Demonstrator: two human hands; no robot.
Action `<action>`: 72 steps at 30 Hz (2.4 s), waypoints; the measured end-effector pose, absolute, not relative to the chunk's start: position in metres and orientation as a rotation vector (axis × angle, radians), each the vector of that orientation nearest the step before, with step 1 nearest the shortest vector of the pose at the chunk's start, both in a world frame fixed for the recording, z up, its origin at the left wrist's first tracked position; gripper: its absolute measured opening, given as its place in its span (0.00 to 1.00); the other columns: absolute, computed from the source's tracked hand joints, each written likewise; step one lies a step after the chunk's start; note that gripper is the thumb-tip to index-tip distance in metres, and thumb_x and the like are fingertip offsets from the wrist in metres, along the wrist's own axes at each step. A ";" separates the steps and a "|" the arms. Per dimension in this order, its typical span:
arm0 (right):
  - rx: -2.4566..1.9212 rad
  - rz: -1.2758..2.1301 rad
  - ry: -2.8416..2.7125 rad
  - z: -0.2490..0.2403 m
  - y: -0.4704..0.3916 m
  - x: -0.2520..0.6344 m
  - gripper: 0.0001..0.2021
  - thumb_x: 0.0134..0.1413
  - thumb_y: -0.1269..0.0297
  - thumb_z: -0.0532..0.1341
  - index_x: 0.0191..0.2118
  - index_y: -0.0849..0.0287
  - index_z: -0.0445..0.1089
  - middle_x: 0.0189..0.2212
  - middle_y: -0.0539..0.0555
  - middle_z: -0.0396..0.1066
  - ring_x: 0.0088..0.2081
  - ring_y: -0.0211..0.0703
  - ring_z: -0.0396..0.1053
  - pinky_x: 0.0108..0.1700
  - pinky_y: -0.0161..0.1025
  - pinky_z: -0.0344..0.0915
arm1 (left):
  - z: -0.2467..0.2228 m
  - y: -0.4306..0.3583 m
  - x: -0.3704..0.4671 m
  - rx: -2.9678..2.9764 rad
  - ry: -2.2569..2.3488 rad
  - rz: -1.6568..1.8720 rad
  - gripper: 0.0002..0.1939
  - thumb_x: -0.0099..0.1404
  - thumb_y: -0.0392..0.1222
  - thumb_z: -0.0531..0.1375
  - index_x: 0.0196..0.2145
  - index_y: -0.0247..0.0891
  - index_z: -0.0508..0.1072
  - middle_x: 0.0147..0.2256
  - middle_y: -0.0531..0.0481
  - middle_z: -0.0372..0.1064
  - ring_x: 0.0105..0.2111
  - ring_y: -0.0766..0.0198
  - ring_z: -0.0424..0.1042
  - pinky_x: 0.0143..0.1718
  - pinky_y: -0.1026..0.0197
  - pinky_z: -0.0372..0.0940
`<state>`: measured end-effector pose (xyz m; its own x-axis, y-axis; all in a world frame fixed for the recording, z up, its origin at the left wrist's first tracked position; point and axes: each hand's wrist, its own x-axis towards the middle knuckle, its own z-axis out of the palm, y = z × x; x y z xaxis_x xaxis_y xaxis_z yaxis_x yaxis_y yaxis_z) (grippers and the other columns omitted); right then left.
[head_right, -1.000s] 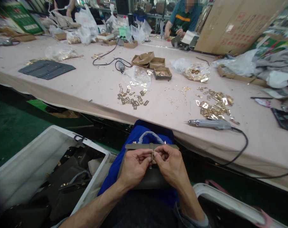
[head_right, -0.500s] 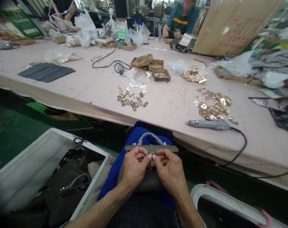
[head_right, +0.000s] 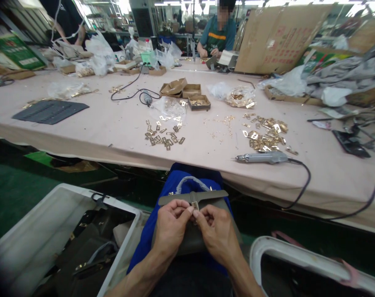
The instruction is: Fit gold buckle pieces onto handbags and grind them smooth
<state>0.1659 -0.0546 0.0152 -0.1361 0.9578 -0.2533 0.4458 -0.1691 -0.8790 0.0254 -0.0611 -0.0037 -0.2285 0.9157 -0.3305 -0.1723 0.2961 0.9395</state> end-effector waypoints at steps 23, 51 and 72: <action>-1.500 1.693 -1.148 0.007 -0.073 0.164 0.22 0.54 0.44 0.68 0.28 0.62 0.72 0.14 0.49 0.66 0.14 0.32 0.57 0.18 0.30 0.50 | 0.000 -0.052 0.025 0.373 1.067 1.092 0.16 0.45 0.42 0.74 0.22 0.30 0.72 0.18 0.52 0.63 0.15 0.76 0.54 0.13 0.72 0.44; -1.309 1.733 -1.075 -0.007 -0.073 0.173 0.20 0.50 0.51 0.73 0.30 0.60 0.66 0.21 0.48 0.69 0.21 0.33 0.60 0.24 0.32 0.54 | 0.004 -0.056 0.019 0.413 0.984 1.034 0.21 0.47 0.46 0.77 0.25 0.31 0.71 0.21 0.54 0.62 0.18 0.75 0.55 0.13 0.73 0.48; -1.267 1.732 -1.071 0.000 -0.069 0.168 0.20 0.50 0.51 0.73 0.35 0.63 0.71 0.25 0.55 0.74 0.24 0.38 0.68 0.26 0.34 0.65 | 0.003 -0.057 0.017 0.419 0.976 1.024 0.17 0.53 0.45 0.74 0.27 0.31 0.72 0.20 0.53 0.63 0.16 0.74 0.57 0.11 0.73 0.50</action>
<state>0.1675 -0.0691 0.0002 -0.2516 0.8982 -0.3604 -0.0788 -0.3901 -0.9174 0.0169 -0.0571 0.0029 0.1689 0.8608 -0.4801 -0.5208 0.4915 0.6980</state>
